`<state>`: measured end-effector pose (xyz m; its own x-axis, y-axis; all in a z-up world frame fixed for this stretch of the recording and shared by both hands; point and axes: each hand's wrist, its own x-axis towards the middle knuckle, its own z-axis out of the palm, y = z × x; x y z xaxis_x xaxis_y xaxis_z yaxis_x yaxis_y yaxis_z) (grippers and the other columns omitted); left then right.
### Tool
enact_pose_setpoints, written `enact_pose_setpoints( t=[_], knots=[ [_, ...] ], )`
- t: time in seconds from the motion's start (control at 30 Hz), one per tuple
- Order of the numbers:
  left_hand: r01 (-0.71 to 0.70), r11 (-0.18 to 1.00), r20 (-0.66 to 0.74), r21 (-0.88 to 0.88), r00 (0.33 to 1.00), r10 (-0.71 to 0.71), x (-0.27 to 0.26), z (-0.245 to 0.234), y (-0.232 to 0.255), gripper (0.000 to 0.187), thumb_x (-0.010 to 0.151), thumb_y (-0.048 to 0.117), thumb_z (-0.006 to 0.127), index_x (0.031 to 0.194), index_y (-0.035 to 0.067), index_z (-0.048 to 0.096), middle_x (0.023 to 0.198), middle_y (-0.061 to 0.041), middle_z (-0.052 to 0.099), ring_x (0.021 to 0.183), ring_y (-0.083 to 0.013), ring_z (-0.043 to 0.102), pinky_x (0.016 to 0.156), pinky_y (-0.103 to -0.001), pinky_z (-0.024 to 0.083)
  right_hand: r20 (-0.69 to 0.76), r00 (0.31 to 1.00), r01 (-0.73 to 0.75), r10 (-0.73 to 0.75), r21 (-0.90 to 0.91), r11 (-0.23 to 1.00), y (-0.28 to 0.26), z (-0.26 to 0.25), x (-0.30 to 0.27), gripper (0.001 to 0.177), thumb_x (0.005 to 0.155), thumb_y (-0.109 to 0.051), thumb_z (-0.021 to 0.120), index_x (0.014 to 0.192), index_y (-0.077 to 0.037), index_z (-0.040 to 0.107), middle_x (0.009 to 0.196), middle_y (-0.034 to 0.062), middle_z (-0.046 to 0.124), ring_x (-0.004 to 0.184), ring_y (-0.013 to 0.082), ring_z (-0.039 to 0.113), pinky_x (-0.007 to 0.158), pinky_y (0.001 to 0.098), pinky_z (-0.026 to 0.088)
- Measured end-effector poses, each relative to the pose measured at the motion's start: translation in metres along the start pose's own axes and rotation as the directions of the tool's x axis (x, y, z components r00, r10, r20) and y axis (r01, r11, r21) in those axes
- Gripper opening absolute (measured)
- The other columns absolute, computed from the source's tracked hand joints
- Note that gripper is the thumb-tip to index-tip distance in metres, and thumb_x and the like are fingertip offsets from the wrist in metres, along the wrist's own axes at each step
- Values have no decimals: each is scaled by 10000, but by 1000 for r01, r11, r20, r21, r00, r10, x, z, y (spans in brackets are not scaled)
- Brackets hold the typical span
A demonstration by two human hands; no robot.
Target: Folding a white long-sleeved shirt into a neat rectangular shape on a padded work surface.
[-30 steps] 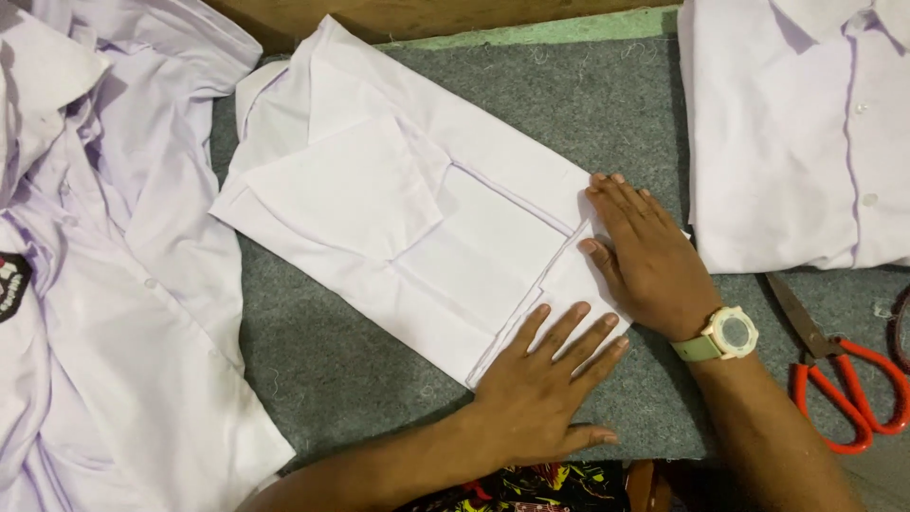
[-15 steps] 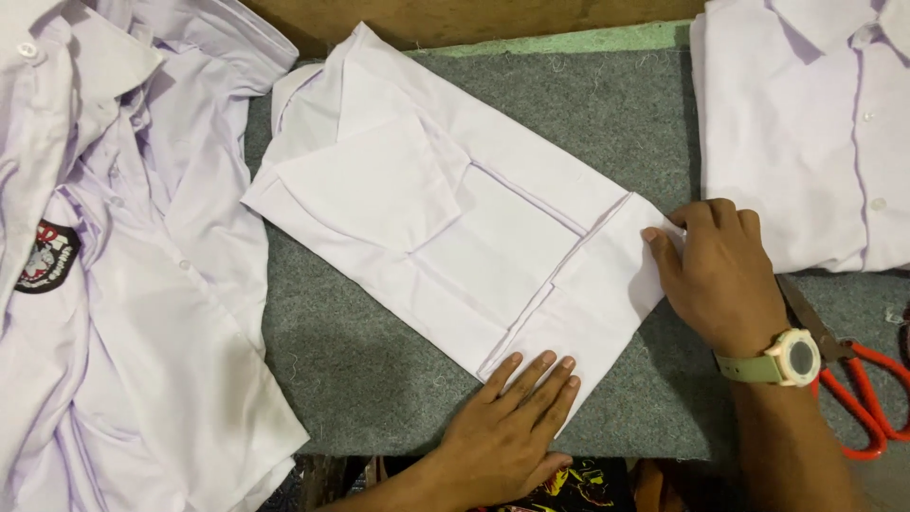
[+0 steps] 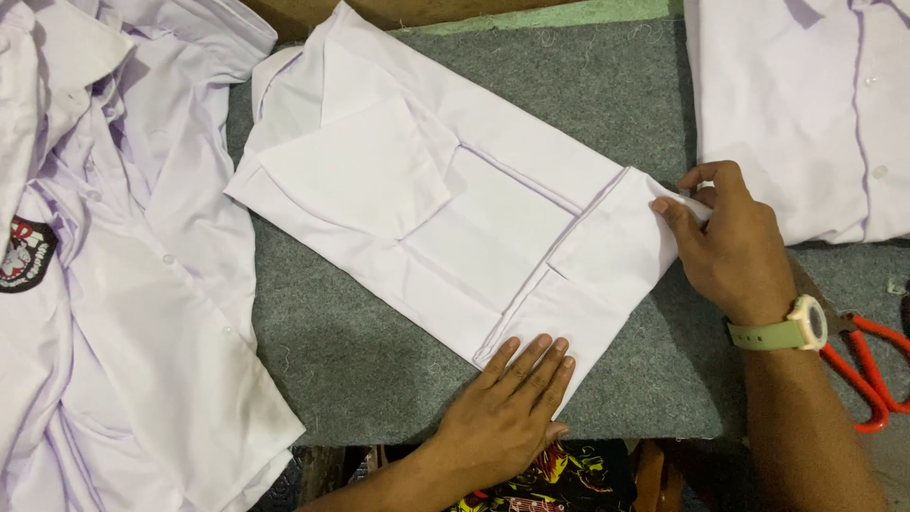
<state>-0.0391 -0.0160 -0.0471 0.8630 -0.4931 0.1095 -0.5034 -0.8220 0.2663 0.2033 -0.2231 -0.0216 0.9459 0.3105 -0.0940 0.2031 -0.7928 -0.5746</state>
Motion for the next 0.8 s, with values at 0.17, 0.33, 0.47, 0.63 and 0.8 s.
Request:
enact_pose_setpoints(
  t=[0.17, 0.33, 0.47, 0.63, 0.8],
  knots=[
    [43, 999, 18, 2, 999, -43, 5, -17, 6, 808, 1064, 593, 353, 1601, -11, 352, 1688, -198, 317, 1575, -377, 266, 1270, -523, 190, -266, 864, 289, -427, -431, 855, 1, 16, -10, 234, 1119, -210, 663, 1271, -32, 673, 1124, 125, 695, 941, 323, 630, 686, 431, 529],
    [-4, 1000, -26, -8, 1000, 4, 20, -19, 3, 780, 1052, 609, 355, 1583, 44, 439, 1678, -159, 367, 1563, -366, 314, 1256, -587, 199, -157, 769, 498, -620, -460, 735, -12, 23, 4, 231, 1082, -179, 638, 1210, 2, 705, 1157, 169, 716, 977, 337, 642, 792, 424, 511],
    [2, 999, 87, 39, 996, -6, 44, -39, -20, 783, 1069, 618, 135, 1635, 81, 198, 1729, -147, 159, 1592, -340, 156, 1293, -553, 114, -110, 737, 581, -667, -401, 708, 0, 36, 15, 206, 1029, -146, 687, 1198, -29, 679, 1210, 158, 656, 1022, 346, 624, 852, 454, 511],
    [55, 990, 34, 132, 998, -60, 120, -43, -96, 696, 1096, 532, 271, 1627, 86, 209, 1715, -98, 168, 1587, -328, 131, 1262, -566, 134, -159, 698, 595, -698, -413, 689, -5, 37, 11, 171, 1048, -128, 685, 1194, -43, 664, 1208, 138, 643, 1038, 323, 608, 852, 428, 485],
    [0, 998, -264, -64, 965, -16, 167, -28, -160, 327, 1054, 173, 529, 1358, 90, 617, 1449, -144, 591, 1431, -390, 478, 1172, -686, 278, -159, 781, 477, -604, -473, 741, 7, 50, 13, 241, 995, -199, 707, 1234, -170, 695, 1193, 44, 629, 1128, 266, 623, 880, 377, 470]
  ],
)
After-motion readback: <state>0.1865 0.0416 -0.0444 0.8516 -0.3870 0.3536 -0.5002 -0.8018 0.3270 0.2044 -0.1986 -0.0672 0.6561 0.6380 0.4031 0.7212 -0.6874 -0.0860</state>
